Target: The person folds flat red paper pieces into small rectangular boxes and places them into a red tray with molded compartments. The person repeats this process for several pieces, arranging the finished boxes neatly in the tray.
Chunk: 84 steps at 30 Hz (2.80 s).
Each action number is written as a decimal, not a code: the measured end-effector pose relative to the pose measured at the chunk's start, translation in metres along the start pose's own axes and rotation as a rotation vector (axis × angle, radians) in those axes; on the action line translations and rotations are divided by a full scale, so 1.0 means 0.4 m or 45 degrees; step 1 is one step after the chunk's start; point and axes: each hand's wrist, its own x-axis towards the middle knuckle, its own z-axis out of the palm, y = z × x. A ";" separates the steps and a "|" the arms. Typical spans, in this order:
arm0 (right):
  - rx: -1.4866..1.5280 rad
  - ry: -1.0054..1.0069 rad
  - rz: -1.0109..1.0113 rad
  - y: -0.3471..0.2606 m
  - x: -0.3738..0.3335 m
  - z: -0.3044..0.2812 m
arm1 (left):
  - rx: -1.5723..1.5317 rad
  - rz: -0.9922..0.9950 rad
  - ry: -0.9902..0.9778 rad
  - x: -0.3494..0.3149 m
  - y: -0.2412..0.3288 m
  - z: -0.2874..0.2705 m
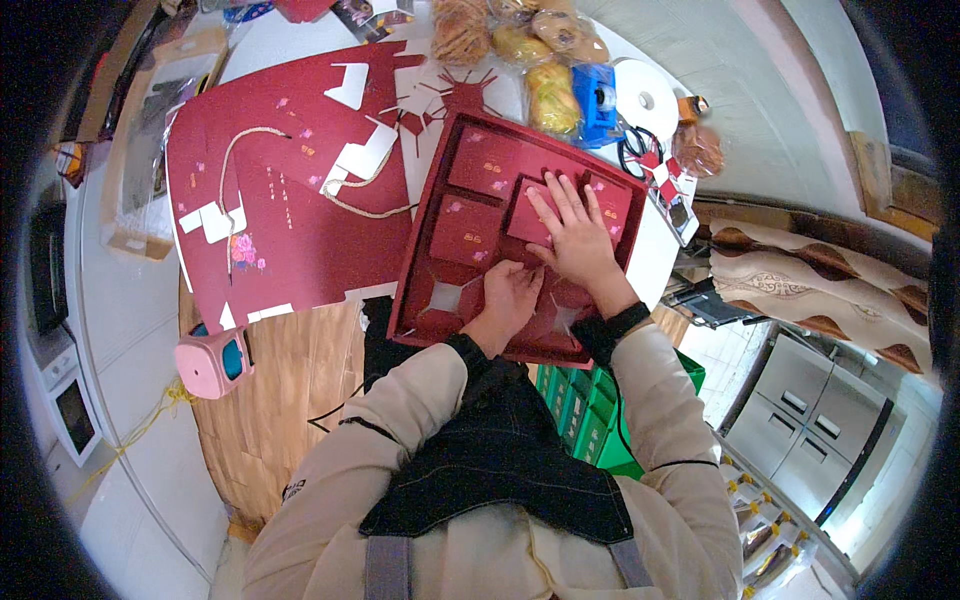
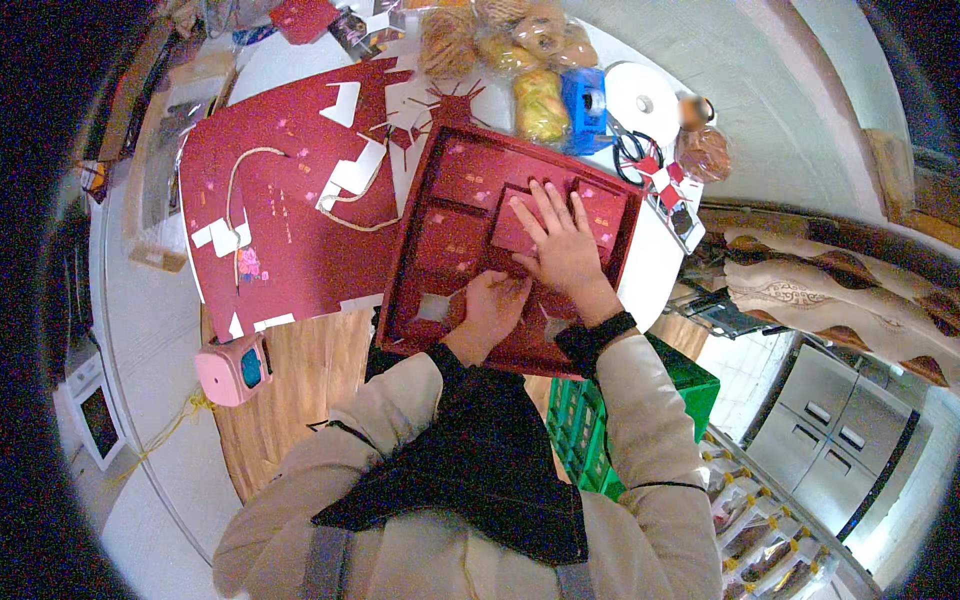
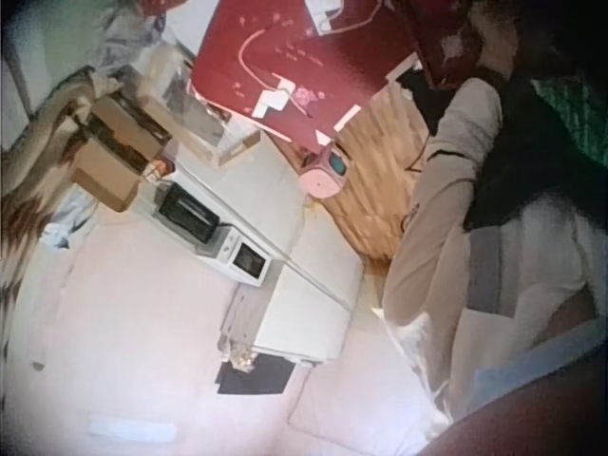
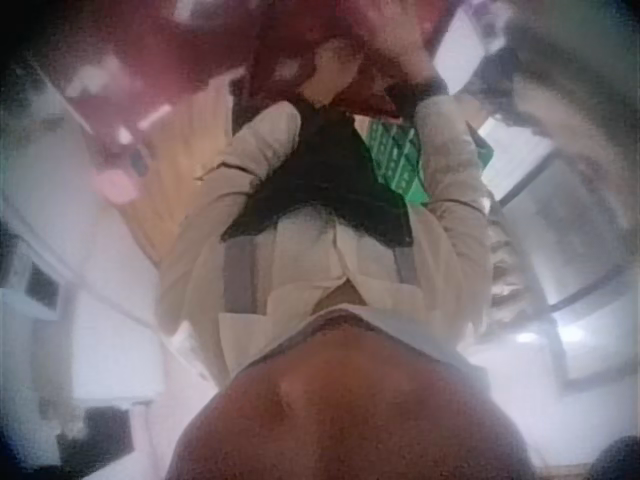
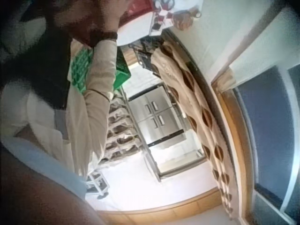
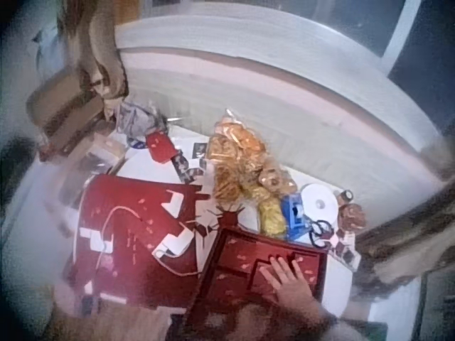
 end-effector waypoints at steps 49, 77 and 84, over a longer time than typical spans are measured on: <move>0.596 0.535 0.484 -0.413 -0.267 -0.115 | 2.096 1.708 1.409 -0.367 1.185 0.148; 1.064 0.983 0.337 -0.461 -0.075 -0.413 | 1.321 1.612 -0.558 -0.807 0.807 0.444; 1.371 1.135 -0.003 -0.528 0.126 -0.631 | 1.623 1.299 -0.790 -0.883 0.596 0.442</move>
